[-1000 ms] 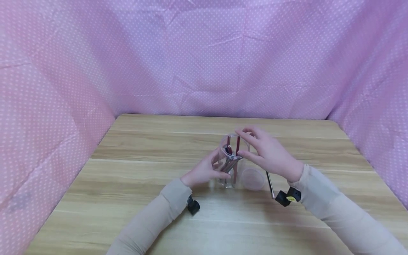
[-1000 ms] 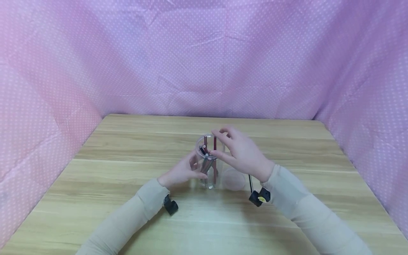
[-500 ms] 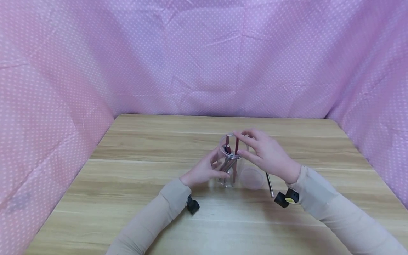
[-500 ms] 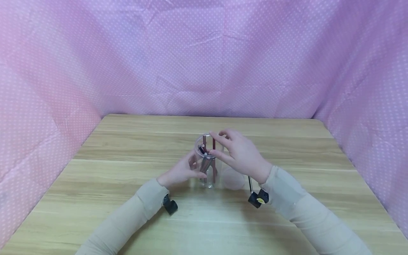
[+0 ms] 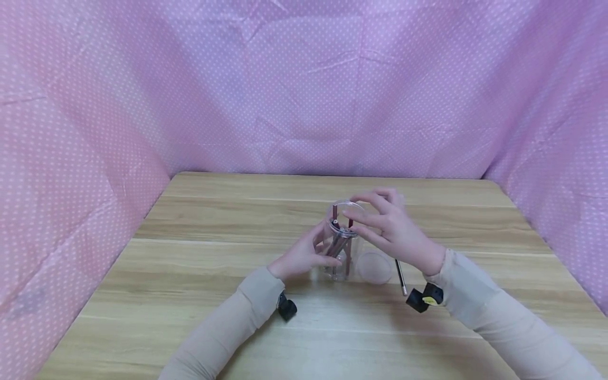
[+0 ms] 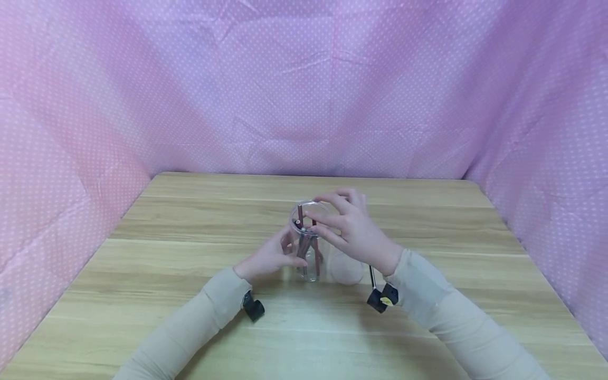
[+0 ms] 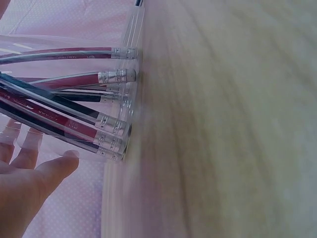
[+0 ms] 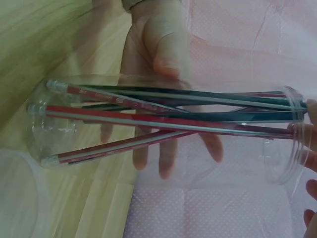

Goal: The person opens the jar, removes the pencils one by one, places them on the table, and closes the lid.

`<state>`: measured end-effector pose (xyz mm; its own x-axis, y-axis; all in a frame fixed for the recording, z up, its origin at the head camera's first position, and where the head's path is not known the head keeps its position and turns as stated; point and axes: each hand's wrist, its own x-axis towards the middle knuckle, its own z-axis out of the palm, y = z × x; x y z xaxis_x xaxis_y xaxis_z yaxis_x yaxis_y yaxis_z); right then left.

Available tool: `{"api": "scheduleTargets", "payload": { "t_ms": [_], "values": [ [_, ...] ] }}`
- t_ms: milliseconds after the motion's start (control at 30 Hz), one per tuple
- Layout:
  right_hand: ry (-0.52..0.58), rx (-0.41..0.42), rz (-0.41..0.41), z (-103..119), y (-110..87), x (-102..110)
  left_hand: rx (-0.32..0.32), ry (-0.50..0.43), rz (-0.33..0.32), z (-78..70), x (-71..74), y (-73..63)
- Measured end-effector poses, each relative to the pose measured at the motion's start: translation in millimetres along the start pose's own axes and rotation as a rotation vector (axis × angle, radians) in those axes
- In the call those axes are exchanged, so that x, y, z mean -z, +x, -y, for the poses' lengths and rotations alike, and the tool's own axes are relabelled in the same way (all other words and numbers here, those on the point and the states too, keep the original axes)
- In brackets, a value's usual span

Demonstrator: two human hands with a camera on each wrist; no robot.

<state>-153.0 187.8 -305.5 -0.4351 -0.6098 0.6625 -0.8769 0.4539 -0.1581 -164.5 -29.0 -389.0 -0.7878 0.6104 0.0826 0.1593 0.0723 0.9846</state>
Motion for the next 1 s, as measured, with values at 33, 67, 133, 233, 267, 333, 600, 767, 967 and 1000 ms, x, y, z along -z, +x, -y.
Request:
{"api": "scheduleTargets", "payload": {
  "t_ms": [33, 67, 133, 233, 267, 333, 600, 767, 967, 1000],
  "values": [
    [0.009, 0.019, -0.014, 0, 0.9, -1, 0.005, -0.002, 0.002, -0.3, 0.4, 0.2],
    [0.019, 0.029, -0.019, -1, 1.9, -1, 0.01, -0.003, 0.001, 0.1, 0.9, 0.5],
    [0.057, 0.013, 0.005, -1, 3.3, 0, 0.009, 0.0, -0.001, 0.8, 1.4, 0.9],
    [0.129, -0.086, 0.092, 1, 5.2, 3, 0.0, 0.016, -0.008, 1.5, 1.7, 1.4],
    [0.147, -0.126, 0.123, 2, 6.0, 4, -0.006, 0.023, -0.01, 1.6, 1.7, 1.3],
    [0.173, -0.2, 0.182, 4, 7.6, 7, -0.014, 0.033, -0.01, 1.1, 2.0, 1.0],
    [0.226, -0.292, 0.316, 7, 21.7, 9, 0.008, 0.062, -0.016, 0.5, 2.7, -1.7],
    [0.192, -0.309, 0.363, 10, 36.6, 11, 0.006, 0.036, -0.02, 1.7, 3.5, -2.4],
    [0.125, -0.356, 0.376, 15, 47.1, 10, 0.008, 0.01, -0.01, 3.8, 3.4, -1.6],
    [0.121, -0.365, 0.379, 16, 48.1, 10, 0.005, 0.012, -0.008, 4.0, 3.3, -1.3]
  ]
}}
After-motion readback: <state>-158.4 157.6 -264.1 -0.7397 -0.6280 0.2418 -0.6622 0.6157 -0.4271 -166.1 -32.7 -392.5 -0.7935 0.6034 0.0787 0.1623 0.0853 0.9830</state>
